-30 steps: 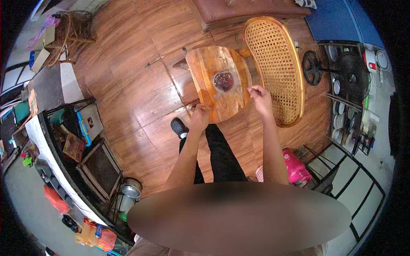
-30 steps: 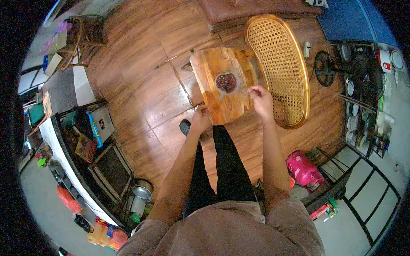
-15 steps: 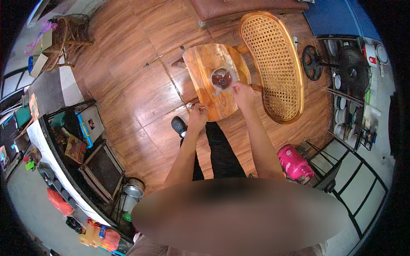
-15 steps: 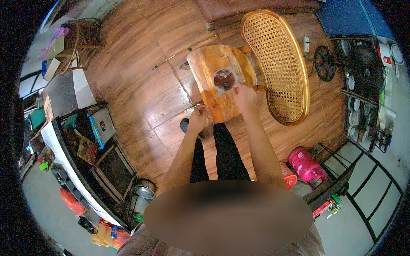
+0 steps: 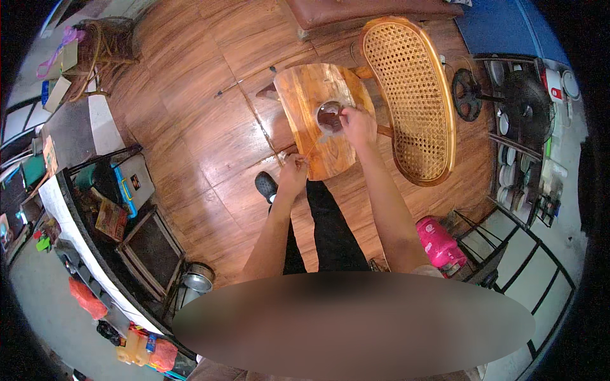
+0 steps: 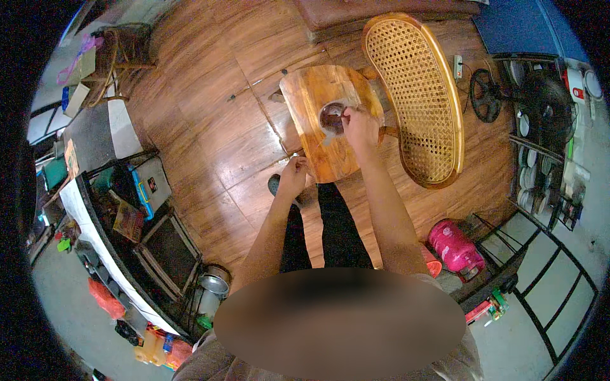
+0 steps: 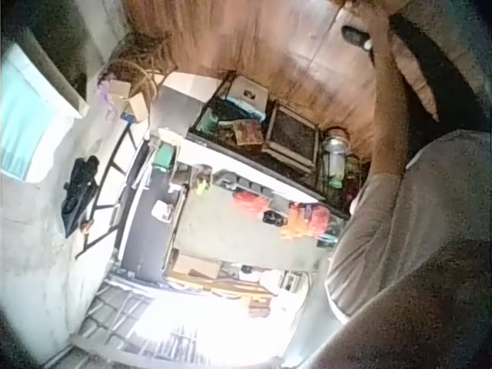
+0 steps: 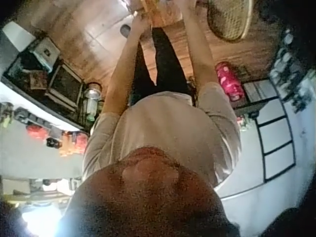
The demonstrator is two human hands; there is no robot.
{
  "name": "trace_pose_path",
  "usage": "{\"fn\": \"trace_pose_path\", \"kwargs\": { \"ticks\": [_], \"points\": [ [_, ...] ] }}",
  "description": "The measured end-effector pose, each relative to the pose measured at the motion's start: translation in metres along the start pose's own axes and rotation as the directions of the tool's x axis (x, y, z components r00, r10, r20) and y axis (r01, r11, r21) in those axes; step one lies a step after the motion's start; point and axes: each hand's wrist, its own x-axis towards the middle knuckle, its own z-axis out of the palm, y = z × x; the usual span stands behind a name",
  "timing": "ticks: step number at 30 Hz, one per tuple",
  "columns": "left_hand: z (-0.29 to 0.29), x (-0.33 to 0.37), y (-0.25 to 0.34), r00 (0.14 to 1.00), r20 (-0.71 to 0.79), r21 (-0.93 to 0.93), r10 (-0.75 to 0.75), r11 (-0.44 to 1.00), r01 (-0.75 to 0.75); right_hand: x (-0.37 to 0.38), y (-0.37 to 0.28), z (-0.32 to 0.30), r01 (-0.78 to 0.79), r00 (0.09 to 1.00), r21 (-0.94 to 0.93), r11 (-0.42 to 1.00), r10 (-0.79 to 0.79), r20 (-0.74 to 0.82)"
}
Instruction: Preparing a beverage by stirring and organizing containers in a restaurant/bar setting.
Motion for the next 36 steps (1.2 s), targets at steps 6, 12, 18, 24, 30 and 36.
{"fn": "trace_pose_path", "kwargs": {
  "ticks": [6,12,18,24,30,36],
  "points": [
    [-0.002,0.000,-0.007,1.000,0.010,-0.028,0.005,1.000,-0.005,0.016,-0.011,0.012,-0.012,1.000,-0.022,1.000,0.012,0.000],
    [-0.001,-0.004,-0.009,0.999,-0.031,-0.038,0.031,0.999,-0.032,0.026,-0.013,0.021,-0.026,0.997,-0.112,0.993,0.034,0.067],
    [0.003,-0.002,-0.010,1.000,0.009,-0.040,-0.019,0.999,0.019,0.023,-0.003,0.013,-0.041,0.996,-0.051,0.998,0.045,0.075],
    [0.010,0.004,-0.043,1.000,0.006,-0.080,0.020,0.997,-0.020,0.001,-0.017,-0.044,-0.122,0.987,0.174,0.977,0.101,0.123],
    [0.011,-0.001,-0.018,0.998,0.056,0.050,-0.030,0.998,0.027,-0.022,0.012,-0.078,-0.053,0.999,0.224,0.973,0.049,0.022],
    [0.007,-0.003,-0.015,0.997,0.032,0.006,-0.066,0.998,0.066,-0.046,0.001,-0.116,-0.121,0.992,0.291,0.949,0.107,0.064]
  ]
}}
